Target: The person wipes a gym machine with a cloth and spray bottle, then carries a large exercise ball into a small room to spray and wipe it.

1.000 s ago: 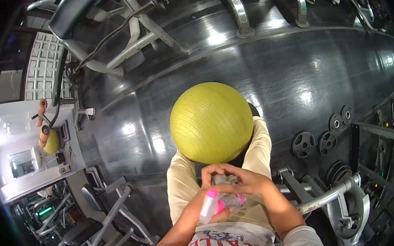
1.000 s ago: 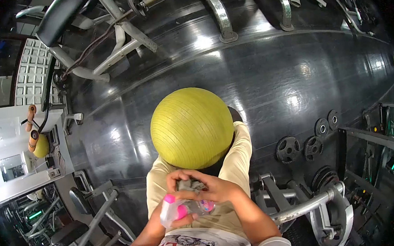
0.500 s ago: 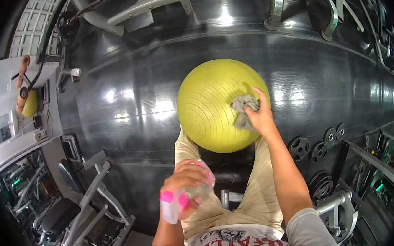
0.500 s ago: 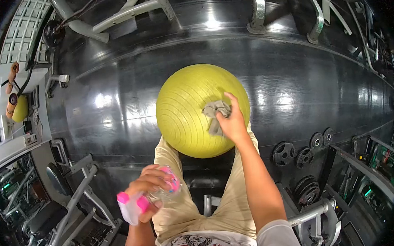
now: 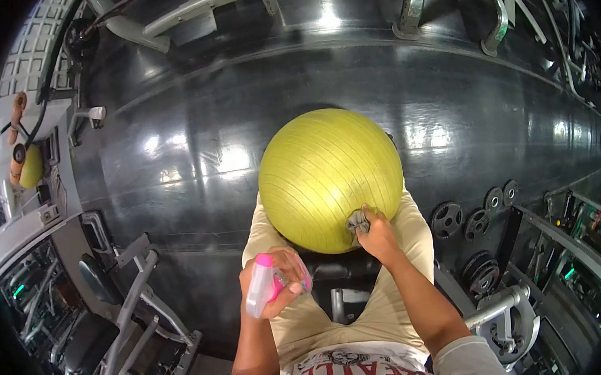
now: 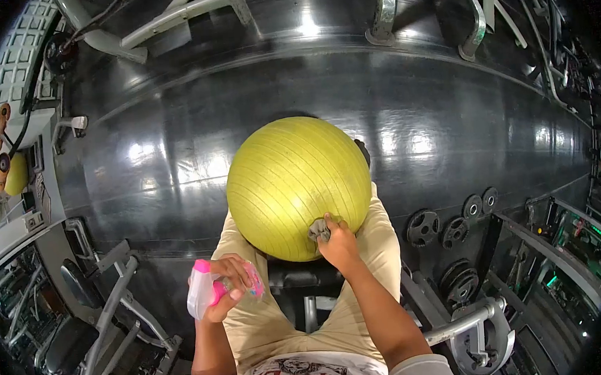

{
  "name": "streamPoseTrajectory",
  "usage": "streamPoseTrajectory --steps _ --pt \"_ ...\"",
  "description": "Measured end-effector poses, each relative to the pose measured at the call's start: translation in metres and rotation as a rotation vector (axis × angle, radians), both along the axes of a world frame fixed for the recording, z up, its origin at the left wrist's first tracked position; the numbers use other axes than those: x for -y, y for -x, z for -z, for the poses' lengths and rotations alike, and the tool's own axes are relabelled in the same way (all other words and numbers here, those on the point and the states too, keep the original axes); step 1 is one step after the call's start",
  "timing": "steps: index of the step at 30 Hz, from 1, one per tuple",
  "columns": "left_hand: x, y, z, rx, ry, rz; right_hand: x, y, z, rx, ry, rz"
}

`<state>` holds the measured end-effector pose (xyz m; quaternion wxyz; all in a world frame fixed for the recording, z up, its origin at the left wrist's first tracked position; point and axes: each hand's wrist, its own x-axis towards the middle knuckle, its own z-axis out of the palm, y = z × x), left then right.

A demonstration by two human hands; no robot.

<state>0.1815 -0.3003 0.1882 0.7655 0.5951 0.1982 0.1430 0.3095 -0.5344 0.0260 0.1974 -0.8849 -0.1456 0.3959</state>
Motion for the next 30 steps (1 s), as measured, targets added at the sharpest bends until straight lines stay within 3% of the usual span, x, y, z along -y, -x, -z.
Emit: streamPoseTrajectory --steps 3,5,8,9,12,15,18,21,24,27,30 --pt "0.008 -0.012 -0.002 -0.063 0.044 -0.079 -0.005 0.002 -0.005 0.038 0.060 -0.018" --pt "0.005 -0.012 0.002 -0.075 -0.055 -0.087 -0.011 0.000 -0.006 0.037 0.079 -0.022" --pt "0.004 -0.004 0.005 -0.136 -0.043 -0.111 -0.012 -0.022 -0.002 0.066 -0.080 0.026" --pt "0.003 -0.001 0.007 -0.179 -0.037 -0.116 -0.002 -0.030 0.012 0.031 -0.238 0.090" --pt "0.000 0.001 0.008 -0.392 -0.028 -0.142 0.030 -0.067 0.026 -0.542 -0.308 0.542" --pt "-0.005 0.017 0.022 -0.608 0.007 -0.083 0.032 -0.091 -0.009 -0.951 -0.641 0.990" --pt "-0.006 0.044 0.038 -0.778 -0.042 0.018 0.018 -0.108 -0.030 -0.909 -0.839 1.068" --pt "-0.003 0.049 0.042 -0.687 0.040 0.041 0.022 -0.119 -0.019 -1.004 -1.036 1.116" --pt "-0.003 0.056 0.048 -0.528 -0.065 0.025 0.008 -0.121 -0.024 -0.945 -1.084 1.174" --pt "-0.006 0.062 0.047 -0.649 -0.063 0.077 -0.017 -0.118 -0.033 -0.943 -1.072 1.185" --pt "-0.006 0.050 0.034 -0.564 -0.011 0.076 -0.023 -0.118 -0.033 -0.970 -1.051 1.181"
